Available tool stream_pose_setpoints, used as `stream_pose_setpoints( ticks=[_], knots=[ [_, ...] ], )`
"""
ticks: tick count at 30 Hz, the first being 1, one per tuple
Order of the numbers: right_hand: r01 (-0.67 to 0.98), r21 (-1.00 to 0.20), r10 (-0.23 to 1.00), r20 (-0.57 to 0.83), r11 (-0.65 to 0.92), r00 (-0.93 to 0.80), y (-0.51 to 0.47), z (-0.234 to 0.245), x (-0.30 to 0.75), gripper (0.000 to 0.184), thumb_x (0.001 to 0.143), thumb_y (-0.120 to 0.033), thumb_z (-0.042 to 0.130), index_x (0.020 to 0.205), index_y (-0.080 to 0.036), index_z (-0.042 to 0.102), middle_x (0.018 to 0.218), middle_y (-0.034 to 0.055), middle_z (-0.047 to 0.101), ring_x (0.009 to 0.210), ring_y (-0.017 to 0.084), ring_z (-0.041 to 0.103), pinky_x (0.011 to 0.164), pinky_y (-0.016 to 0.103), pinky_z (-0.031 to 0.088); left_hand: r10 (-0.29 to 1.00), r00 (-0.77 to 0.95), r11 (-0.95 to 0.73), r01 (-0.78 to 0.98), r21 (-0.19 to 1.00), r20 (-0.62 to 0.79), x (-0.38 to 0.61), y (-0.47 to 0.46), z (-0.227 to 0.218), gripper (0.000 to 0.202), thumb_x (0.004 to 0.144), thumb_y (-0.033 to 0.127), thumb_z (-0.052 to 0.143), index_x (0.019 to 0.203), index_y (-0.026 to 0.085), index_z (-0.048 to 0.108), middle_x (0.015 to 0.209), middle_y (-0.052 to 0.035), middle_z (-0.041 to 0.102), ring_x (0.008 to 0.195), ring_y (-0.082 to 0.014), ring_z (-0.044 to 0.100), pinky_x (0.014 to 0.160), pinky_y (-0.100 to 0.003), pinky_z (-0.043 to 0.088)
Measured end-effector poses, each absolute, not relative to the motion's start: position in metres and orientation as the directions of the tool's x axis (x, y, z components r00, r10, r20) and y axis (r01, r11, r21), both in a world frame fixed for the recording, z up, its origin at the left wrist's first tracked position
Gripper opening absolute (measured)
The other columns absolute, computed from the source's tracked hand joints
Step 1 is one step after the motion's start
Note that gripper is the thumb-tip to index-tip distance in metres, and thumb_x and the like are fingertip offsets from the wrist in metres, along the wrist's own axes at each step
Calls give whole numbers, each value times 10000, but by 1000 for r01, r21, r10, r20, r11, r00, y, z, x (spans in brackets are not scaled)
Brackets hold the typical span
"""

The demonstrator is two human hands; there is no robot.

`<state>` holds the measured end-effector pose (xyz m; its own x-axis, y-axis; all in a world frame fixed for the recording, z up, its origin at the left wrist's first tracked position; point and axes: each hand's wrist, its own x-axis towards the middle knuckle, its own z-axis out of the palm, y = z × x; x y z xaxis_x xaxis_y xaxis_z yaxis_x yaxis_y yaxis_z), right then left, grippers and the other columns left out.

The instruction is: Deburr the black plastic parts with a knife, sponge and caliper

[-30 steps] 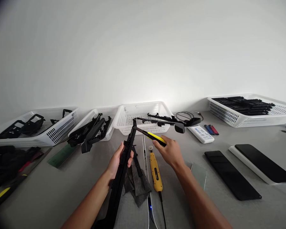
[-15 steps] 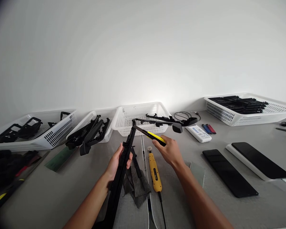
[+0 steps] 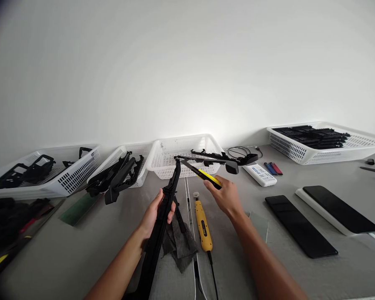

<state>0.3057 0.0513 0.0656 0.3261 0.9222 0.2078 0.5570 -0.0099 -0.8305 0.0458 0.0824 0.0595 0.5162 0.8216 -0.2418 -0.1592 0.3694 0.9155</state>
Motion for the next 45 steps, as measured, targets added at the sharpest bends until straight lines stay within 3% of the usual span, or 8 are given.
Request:
stream_pose_setpoints(
  ticks=[13,18,22,26,30,34,36,45],
  knots=[
    [539,-842,937,198,13,287,51,68,309,571,911,-749,594,742,-204,587,618,-23,438,566,142,391,513,284,249,823,512,376,-165,912,-247,47,81,60,743,887,840,560,668,144,702,500,-35,572,422,-113,504,445,-227,364],
    [509,-854,987,153,109,45,50,68,309,538,917,-707,628,767,-191,631,668,-10,514,615,148,441,542,275,293,824,515,373,-178,911,-237,47,82,58,749,893,842,552,676,142,708,503,-38,575,426,-118,503,449,-233,363],
    [540,-839,968,189,73,164,49,68,308,535,921,-705,620,777,-190,630,660,-14,496,609,146,420,543,278,271,825,511,386,-197,901,-242,45,84,57,719,894,812,581,698,137,729,521,-39,582,451,-118,503,466,-233,378],
    [487,-869,996,78,90,-45,48,71,308,519,907,-691,636,758,-195,621,665,-21,501,613,146,435,561,277,294,806,533,434,-235,870,-258,45,86,53,680,895,761,597,741,119,759,566,-54,614,489,-122,527,497,-232,412],
    [533,-841,987,149,93,62,48,72,305,530,916,-699,612,767,-190,618,690,-8,526,637,155,448,576,284,287,823,519,426,-293,856,-232,46,88,52,579,866,669,666,748,108,749,587,-60,629,519,-130,544,526,-240,447],
    [495,-857,989,121,145,-80,47,72,302,486,921,-654,630,748,-200,597,672,-23,498,636,148,436,574,276,300,849,489,396,-338,853,-200,48,87,55,433,865,575,707,815,145,691,654,-50,671,514,-134,553,497,-250,438],
    [536,-835,990,136,129,-25,46,72,300,474,921,-642,632,747,-202,604,661,-23,501,624,148,430,563,278,292,864,469,379,-370,848,-182,49,86,57,368,841,522,744,908,170,661,717,-39,704,512,-136,569,476,-245,429],
    [573,-812,990,139,109,10,46,74,301,457,903,-620,632,704,-214,560,634,-31,474,599,144,414,555,283,275,875,457,355,-380,854,-160,50,86,58,371,808,485,781,915,208,560,739,-11,699,509,-125,578,465,-233,424]
  ],
)
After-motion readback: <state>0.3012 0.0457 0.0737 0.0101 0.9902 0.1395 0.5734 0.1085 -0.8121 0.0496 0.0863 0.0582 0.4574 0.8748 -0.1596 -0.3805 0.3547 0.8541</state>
